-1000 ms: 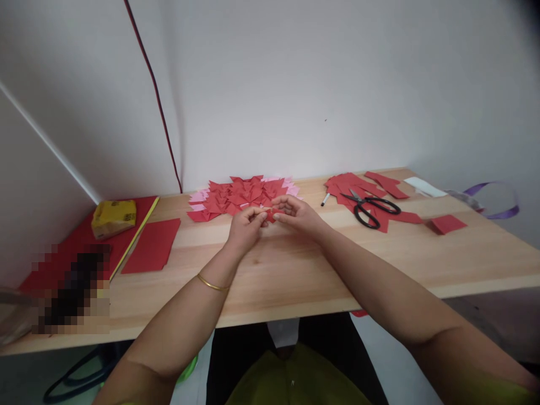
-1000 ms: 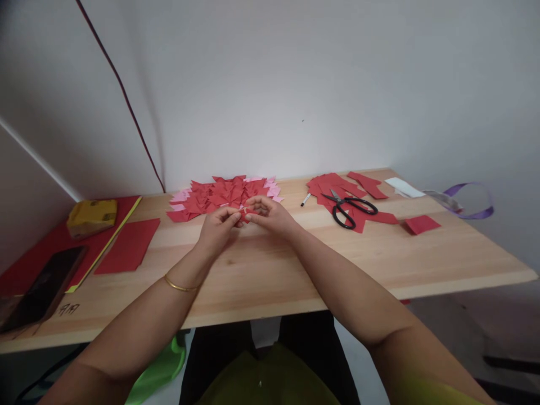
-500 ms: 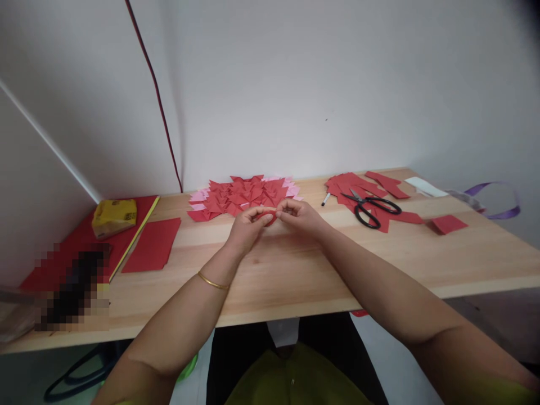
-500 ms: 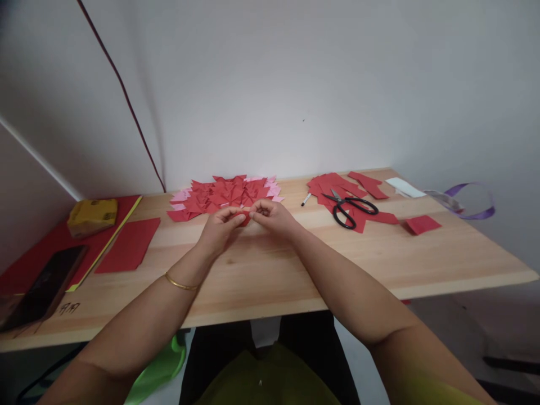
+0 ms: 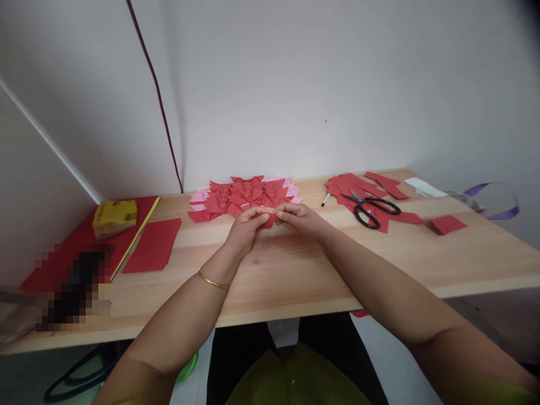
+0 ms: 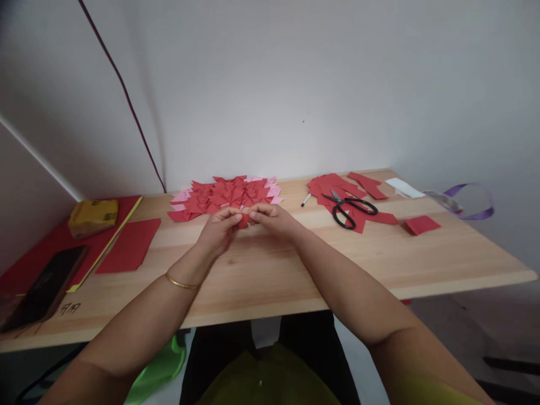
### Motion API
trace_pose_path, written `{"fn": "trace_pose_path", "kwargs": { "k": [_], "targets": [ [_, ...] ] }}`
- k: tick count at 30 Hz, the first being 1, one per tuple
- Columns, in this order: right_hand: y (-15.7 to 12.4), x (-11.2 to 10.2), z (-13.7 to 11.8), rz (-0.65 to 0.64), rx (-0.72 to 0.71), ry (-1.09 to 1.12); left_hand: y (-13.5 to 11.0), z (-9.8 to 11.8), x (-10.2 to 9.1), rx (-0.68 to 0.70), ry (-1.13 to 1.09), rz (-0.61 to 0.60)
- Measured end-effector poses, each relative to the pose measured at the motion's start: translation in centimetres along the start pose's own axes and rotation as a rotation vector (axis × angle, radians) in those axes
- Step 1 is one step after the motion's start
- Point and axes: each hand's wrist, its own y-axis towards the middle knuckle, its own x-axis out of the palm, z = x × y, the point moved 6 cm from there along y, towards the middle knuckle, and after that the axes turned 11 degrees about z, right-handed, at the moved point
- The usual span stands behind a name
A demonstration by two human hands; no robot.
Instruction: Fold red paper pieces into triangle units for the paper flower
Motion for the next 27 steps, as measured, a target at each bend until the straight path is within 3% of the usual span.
{"fn": "trace_pose_path", "kwargs": {
  "k": [5,10,17,21,27],
  "targets": [
    [0.2,0.0,0.5,0.048,0.017,0.036,0.3,-0.2,-0.5,0.001,0.017,0.039],
    [0.4,-0.5,0.5,0.146,-0.007,0.032,0.1,-0.8,-0.4,-0.160,-0.068,0.029],
    [0.5,0.0,0.6,0.064,0.012,0.144,0.2,-0.7,-0.7,-0.182,-0.079,0.066],
    [0.6,-0.7,0.7,0.151,0.015,0.100,0.1,-0.7,-0.6,-0.190,-0.067,0.068],
    [0.7,-1.0,1.7,0.206,0.093,0.327,0.1,-0.6,-0.6,-0.194,-0.049,0.082]
  ]
}}
